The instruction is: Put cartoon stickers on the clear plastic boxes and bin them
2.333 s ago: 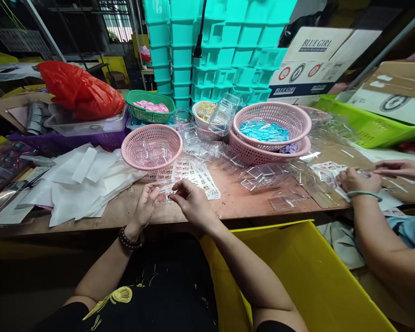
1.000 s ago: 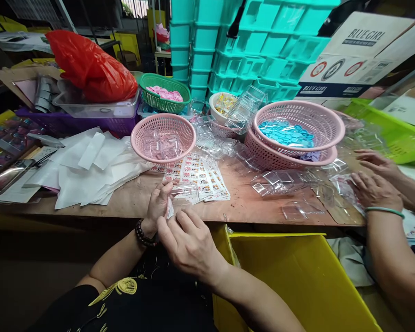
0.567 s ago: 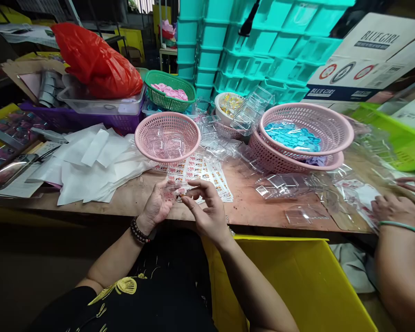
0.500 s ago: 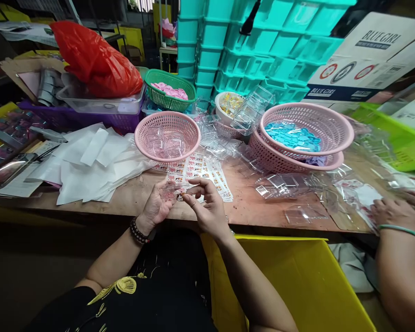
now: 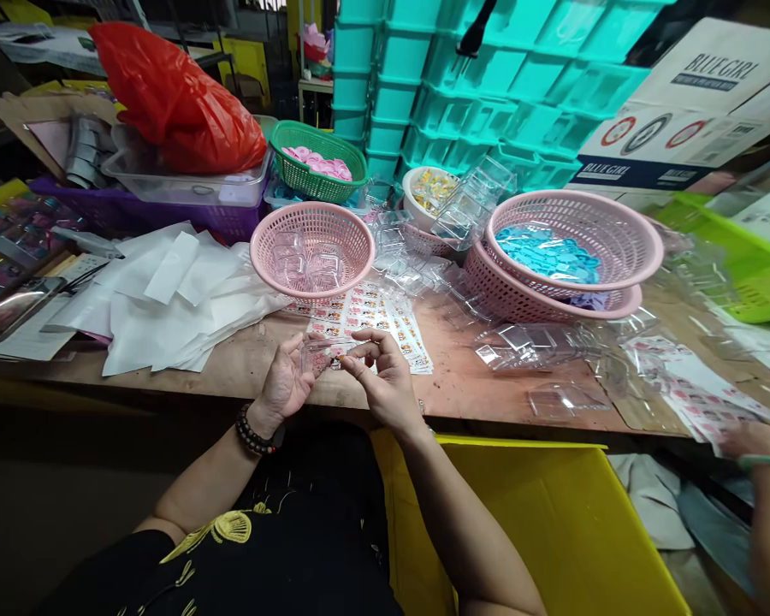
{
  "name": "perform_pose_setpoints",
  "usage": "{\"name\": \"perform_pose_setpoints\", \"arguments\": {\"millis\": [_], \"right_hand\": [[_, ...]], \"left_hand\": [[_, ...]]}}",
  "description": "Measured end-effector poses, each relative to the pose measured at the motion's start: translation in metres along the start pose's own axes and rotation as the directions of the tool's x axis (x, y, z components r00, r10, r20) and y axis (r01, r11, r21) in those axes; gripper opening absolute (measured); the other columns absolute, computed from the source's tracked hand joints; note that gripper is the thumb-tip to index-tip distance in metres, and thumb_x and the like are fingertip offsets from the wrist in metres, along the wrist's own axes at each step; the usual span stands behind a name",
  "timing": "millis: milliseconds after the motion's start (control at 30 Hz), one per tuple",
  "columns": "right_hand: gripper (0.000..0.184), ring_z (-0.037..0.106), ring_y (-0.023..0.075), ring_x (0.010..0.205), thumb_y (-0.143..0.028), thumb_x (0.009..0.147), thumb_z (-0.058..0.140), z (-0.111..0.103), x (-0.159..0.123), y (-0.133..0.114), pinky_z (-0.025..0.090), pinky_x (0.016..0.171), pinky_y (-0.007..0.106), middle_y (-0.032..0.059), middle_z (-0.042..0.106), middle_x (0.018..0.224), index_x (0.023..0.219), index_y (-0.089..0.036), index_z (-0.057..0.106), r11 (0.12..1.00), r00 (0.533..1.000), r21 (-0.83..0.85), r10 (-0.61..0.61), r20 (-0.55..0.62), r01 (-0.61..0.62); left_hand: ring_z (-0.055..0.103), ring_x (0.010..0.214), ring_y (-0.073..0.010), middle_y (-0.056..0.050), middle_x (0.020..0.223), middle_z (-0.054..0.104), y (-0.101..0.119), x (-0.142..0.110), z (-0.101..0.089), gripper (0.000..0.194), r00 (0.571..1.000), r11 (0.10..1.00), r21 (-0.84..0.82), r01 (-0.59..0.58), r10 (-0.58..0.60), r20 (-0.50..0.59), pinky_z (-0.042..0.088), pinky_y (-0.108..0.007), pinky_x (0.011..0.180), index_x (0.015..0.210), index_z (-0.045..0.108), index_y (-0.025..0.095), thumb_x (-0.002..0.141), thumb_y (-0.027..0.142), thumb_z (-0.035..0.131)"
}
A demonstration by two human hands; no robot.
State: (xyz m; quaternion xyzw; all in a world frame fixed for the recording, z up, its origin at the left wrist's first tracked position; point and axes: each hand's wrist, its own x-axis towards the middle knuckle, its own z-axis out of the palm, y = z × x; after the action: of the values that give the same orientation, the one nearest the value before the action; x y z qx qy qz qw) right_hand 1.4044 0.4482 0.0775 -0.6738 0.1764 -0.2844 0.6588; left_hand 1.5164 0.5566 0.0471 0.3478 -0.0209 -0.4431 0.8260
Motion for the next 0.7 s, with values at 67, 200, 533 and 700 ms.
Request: {"name": "perform_pose_setpoints", "arguments": {"millis": [67, 200, 533, 700], "right_hand": [[0.044, 0.057, 0.015, 0.069, -0.049, 0.075, 0.082, 0.0007, 0.0004, -0.0004, 0.044, 0.069, 0.032, -0.0041, 0.062, 0.073, 0.104, -0.026, 0.059, 1.0, 1.0, 0.004, 0.007, -0.001, -0.007], [0.045, 0.058, 0.016, 0.07, -0.049, 0.073, 0.083, 0.0024, -0.0005, -0.003, 0.045, 0.072, 0.033, -0.0041, 0.061, 0.073, 0.103, -0.027, 0.058, 0.999, 1.0, 0.031, 0.016, 0.012, -0.016], [0.044, 0.056, 0.0157, 0.071, -0.048, 0.076, 0.082, 0.0038, -0.0022, -0.0053, 0.041, 0.072, 0.033, -0.0045, 0.062, 0.072, 0.103, -0.027, 0.056, 0.999, 0.999, 0.014, -0.039, 0.015, 0.039], [0.046, 0.057, 0.0165, 0.071, -0.052, 0.075, 0.081, 0.0046, -0.0003, -0.0027, 0.042, 0.07, 0.033, -0.004, 0.062, 0.072, 0.104, -0.026, 0.056, 1.0, 1.0, -0.012, -0.025, 0.014, 0.025]], "left_hand": [[0.07, 0.096, -0.0221, -0.005, 0.093, 0.073, -0.0003, 0.0002, -0.0014, 0.028, 1.0, 1.0, 0.002, -0.007, 0.007, 0.006, 0.05, -0.035, 0.094, 0.088, 0.068, 0.018, 0.078, 0.045, 0.068], [0.068, 0.101, -0.0233, -0.005, 0.096, 0.072, -0.0009, 0.0013, -0.0039, 0.03, 1.0, 1.0, 0.014, -0.011, 0.011, -0.001, 0.049, -0.036, 0.096, 0.09, 0.068, 0.018, 0.078, 0.046, 0.068], [0.064, 0.102, -0.021, -0.005, 0.098, 0.071, 0.0001, -0.0008, -0.0026, 0.022, 1.0, 0.999, 0.035, -0.017, 0.017, -0.016, 0.047, -0.032, 0.094, 0.088, 0.07, 0.018, 0.077, 0.037, 0.07], [0.064, 0.099, -0.02, -0.004, 0.096, 0.071, 0.0024, -0.0033, 0.0001, 0.022, 1.0, 0.999, 0.024, -0.029, 0.029, -0.003, 0.047, -0.031, 0.091, 0.087, 0.07, 0.018, 0.076, 0.037, 0.069]]}}
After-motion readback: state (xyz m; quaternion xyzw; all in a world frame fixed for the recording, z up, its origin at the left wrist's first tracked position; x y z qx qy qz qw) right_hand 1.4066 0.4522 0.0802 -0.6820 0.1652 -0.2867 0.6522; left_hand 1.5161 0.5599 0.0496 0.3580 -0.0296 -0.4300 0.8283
